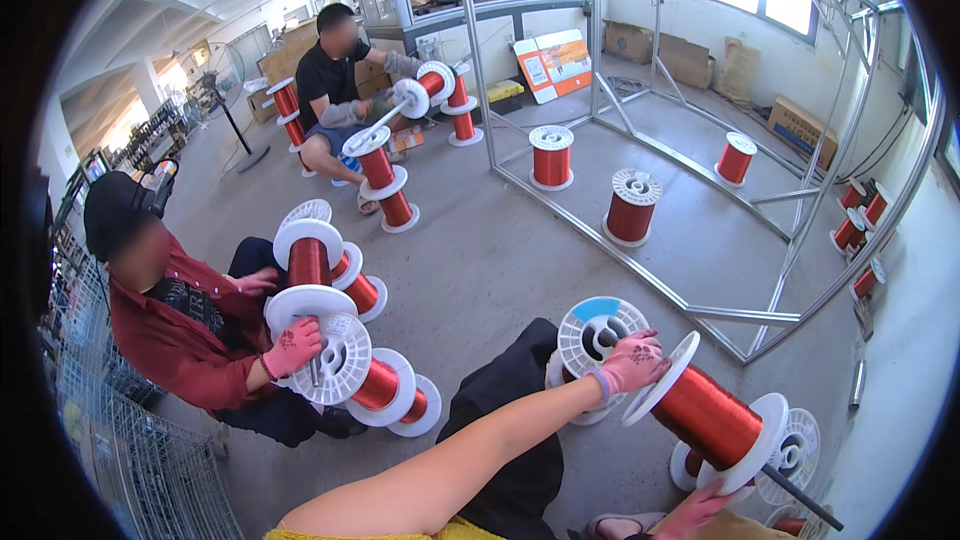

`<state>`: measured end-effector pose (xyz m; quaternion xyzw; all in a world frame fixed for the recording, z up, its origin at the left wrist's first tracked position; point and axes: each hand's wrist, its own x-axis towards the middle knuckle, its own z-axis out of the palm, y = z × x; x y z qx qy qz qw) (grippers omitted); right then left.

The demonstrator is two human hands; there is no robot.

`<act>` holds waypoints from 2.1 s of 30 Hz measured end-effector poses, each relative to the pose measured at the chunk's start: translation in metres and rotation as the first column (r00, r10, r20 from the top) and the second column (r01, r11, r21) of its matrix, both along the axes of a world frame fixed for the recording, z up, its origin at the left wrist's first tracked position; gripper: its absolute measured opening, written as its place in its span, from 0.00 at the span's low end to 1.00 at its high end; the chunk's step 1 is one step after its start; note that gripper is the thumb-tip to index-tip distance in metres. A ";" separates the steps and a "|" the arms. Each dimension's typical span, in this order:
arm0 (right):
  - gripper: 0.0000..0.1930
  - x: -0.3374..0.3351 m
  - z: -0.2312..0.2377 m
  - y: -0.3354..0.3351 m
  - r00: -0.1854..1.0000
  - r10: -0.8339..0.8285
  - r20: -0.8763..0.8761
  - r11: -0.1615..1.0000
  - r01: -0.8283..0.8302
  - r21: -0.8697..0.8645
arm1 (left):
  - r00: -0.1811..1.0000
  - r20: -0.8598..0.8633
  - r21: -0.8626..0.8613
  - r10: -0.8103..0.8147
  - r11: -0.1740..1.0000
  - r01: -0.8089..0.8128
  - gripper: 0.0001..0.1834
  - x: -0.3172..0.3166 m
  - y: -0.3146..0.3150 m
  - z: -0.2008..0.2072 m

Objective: The person winds red wire between two spools and then threads the wire through a sequence of rollers on a large metal frame.

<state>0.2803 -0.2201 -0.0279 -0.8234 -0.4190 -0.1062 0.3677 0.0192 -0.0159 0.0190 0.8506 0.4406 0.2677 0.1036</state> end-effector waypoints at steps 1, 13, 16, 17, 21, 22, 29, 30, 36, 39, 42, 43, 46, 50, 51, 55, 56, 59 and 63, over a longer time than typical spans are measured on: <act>0.28 0.002 -0.027 -0.015 0.995 -0.008 0.096 1.000 0.008 -0.001 | 1.000 -0.011 0.033 -0.003 0.999 0.003 0.24 0.000 0.001 0.002; 0.28 0.021 0.038 0.022 0.938 0.204 -0.281 0.961 -0.137 0.240 | 1.000 0.019 0.045 -0.008 0.999 0.007 0.22 0.000 -0.002 -0.004; 0.28 0.013 -0.029 -0.009 0.943 0.120 -0.309 0.979 -0.061 0.193 | 0.998 0.026 0.057 0.058 0.997 -0.059 0.22 0.001 -0.003 -0.005; 0.28 0.016 -0.043 -0.018 0.932 0.102 -0.349 0.986 -0.047 0.162 | 1.000 0.014 0.055 0.014 0.998 -0.015 0.21 0.000 0.000 -0.004; 0.27 0.037 -0.025 -0.034 0.859 0.005 -0.511 0.995 0.049 0.092 | 0.994 -0.108 0.127 -0.026 0.991 0.040 0.24 0.002 0.001 -0.002; 0.27 0.044 -0.001 -0.021 0.793 0.195 -0.577 0.940 0.017 0.340 | 0.994 -0.085 0.058 -0.073 0.995 0.078 0.24 -0.001 0.005 -0.001; 0.26 -0.024 0.031 -0.009 0.880 0.021 -0.475 0.988 -0.091 -0.125 | 1.000 -0.025 0.160 0.009 0.987 -0.005 0.21 0.000 0.001 -0.008; 0.26 -0.032 0.021 -0.021 0.854 -0.098 -0.510 0.938 -0.092 -0.334 | 1.000 0.021 0.188 0.012 0.982 -0.016 0.24 0.000 0.000 -0.009; 0.26 0.003 0.038 -0.023 0.753 0.209 -0.624 0.930 0.044 0.364 | 0.993 -0.114 0.091 -0.039 0.995 0.049 0.24 0.000 0.002 -0.005; 0.26 0.019 0.061 0.011 0.893 0.323 -0.312 0.881 -0.163 0.445 | 0.996 -0.050 0.126 -0.074 0.989 0.079 0.24 -0.002 0.005 -0.004; 0.26 -0.010 0.047 0.006 0.934 0.245 -0.260 0.936 -0.157 0.316 | 0.996 -0.063 0.111 -0.062 0.991 0.068 0.24 -0.002 0.005 -0.005; 0.25 -0.028 0.032 -0.008 0.897 0.097 -0.431 0.992 -0.052 0.115 | 0.997 -0.042 0.130 -0.061 0.989 0.066 0.24 -0.001 0.006 -0.005; 0.25 -0.052 0.013 -0.047 0.993 0.008 -0.119 0.858 -0.068 -0.510 | 0.989 -0.131 0.080 -0.065 0.994 0.076 0.22 0.001 0.007 -0.007; 0.24 -0.013 0.050 -0.023 0.894 0.192 -0.404 0.970 -0.110 0.217 | 0.963 -0.266 0.285 0.035 0.957 0.044 0.18 0.000 0.011 -0.008; 0.24 -0.002 0.064 -0.010 0.831 0.319 -0.456 0.895 -0.106 0.434 | 0.975 -0.216 0.234 -0.057 0.966 0.108 0.17 -0.002 0.013 -0.009; 0.22 -0.004 0.060 0.019 0.977 0.211 0.015 0.950 -0.209 0.233 | 0.990 -0.064 0.266 -0.126 0.954 0.139 0.15 -0.003 0.014 -0.013; 0.22 -0.017 0.046 0.009 0.990 0.142 -0.016 0.955 -0.133 0.263 | 0.992 -0.076 0.248 -0.105 0.961 0.120 0.15 -0.004 0.013 -0.015; 0.25 -0.054 -0.001 -0.049 0.993 0.017 -0.114 0.947 -0.052 -0.316 | 0.992 -0.068 0.221 -0.110 0.967 0.122 0.14 -0.005 0.016 -0.019; 0.25 -0.029 0.017 -0.050 0.773 0.175 -0.609 0.935 0.064 0.350 | 0.982 -0.175 0.160 -0.072 0.982 0.101 0.12 -0.006 0.018 -0.023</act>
